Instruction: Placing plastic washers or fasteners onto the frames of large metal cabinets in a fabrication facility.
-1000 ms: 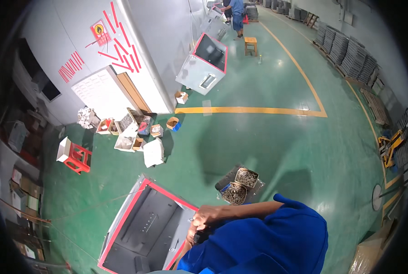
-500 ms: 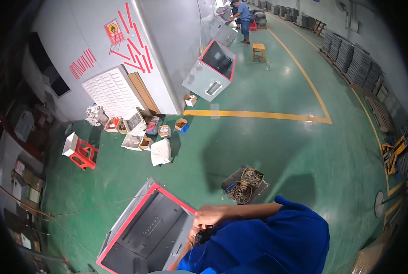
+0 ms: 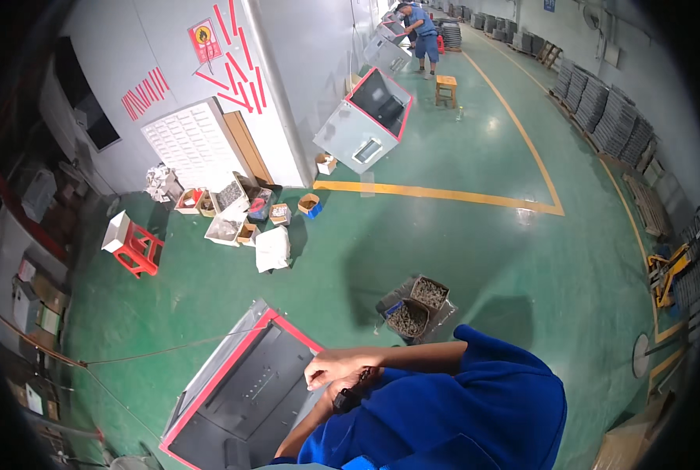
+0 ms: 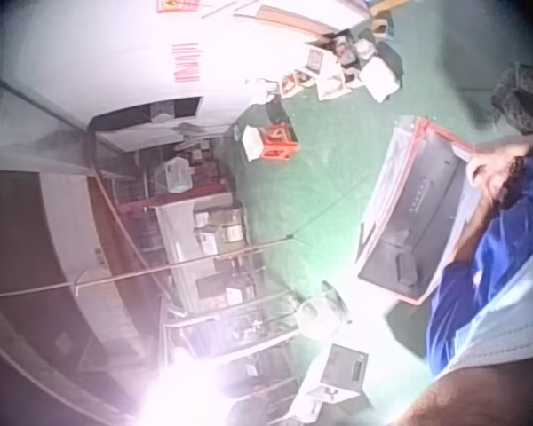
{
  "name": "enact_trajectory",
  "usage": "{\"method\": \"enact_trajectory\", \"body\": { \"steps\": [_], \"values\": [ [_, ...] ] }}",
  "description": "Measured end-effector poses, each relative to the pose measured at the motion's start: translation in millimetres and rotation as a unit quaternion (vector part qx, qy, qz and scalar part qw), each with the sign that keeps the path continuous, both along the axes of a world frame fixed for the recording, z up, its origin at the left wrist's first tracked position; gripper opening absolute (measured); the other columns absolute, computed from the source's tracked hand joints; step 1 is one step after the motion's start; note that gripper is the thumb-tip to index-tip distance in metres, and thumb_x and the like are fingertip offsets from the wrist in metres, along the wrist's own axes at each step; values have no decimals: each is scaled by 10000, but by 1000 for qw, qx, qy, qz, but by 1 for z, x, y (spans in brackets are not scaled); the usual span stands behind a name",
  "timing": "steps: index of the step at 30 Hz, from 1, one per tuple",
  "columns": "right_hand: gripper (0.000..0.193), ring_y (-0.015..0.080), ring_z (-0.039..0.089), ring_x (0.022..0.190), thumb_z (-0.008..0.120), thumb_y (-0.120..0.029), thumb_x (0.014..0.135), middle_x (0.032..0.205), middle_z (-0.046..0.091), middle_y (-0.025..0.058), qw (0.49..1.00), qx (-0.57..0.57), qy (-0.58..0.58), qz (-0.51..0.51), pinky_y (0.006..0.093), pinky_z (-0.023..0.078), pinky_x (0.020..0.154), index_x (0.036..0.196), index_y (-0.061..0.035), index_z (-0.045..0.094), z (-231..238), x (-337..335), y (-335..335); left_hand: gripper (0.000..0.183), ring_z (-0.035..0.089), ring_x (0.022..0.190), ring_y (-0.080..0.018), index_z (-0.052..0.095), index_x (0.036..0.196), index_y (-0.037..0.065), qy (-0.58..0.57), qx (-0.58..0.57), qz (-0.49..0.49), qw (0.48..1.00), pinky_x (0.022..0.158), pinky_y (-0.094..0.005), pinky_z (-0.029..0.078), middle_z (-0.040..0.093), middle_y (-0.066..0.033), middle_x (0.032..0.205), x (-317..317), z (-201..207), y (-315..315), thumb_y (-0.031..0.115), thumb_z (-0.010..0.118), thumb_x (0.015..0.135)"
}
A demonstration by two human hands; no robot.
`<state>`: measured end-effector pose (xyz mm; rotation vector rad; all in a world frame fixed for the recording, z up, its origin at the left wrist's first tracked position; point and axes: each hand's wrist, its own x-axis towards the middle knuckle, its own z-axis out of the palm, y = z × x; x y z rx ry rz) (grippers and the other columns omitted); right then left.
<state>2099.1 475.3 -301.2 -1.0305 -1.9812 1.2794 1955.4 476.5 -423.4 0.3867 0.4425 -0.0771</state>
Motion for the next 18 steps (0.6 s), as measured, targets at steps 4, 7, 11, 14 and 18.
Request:
{"method": "enact_trajectory", "body": {
  "steps": [4, 7, 11, 14, 18],
  "values": [
    [329, 253, 560, 632, 556, -288, 872, 695, 590, 157, 994, -21, -79, 69, 402, 439, 616, 793, 29, 595, 0, -16, -7, 290, 550, 624, -135, 574, 973, 65, 24, 9, 12, 1000, 545, -251, 449, 590, -44, 772, -34, -4, -4, 335, 480, 921],
    [529, 311, 538, 636, 500, -423, 892, 677, 540, 222, 983, -48, -148, 95, 424, 401, 602, 727, 78, 543, 7, -23, -10, 291, 548, 620, -133, 575, 972, 65, 43, 17, 16, 999, 541, -249, 445, 590, -43, 770, -60, -7, -8, 336, 481, 920],
    [513, 313, 532, 611, 517, -420, 890, 641, 522, 212, 994, -9, -101, 45, 426, 391, 584, 704, 58, 532, 7, -34, -19, 292, 544, 614, -130, 575, 970, 65, 62, 21, 22, 998, 536, -246, 440, 589, -42, 768, -90, -9, -13, 338, 483, 920],
    [503, 315, 553, 649, 514, -419, 896, 659, 536, 211, 992, -5, -114, 47, 422, 397, 600, 712, 49, 535, -9, -45, -18, 293, 542, 610, -127, 576, 968, 65, 71, 24, 25, 997, 533, -244, 437, 589, -41, 766, -106, -9, -16, 339, 484, 919],
    [487, 330, 570, 705, 507, -417, 901, 685, 547, 208, 989, 3, -138, 48, 419, 413, 630, 743, 42, 550, -2, -55, -17, 294, 538, 605, -124, 577, 966, 66, 80, 26, 32, 996, 528, -241, 432, 589, -40, 763, -126, -13, -21, 341, 485, 919]
  ]
}}
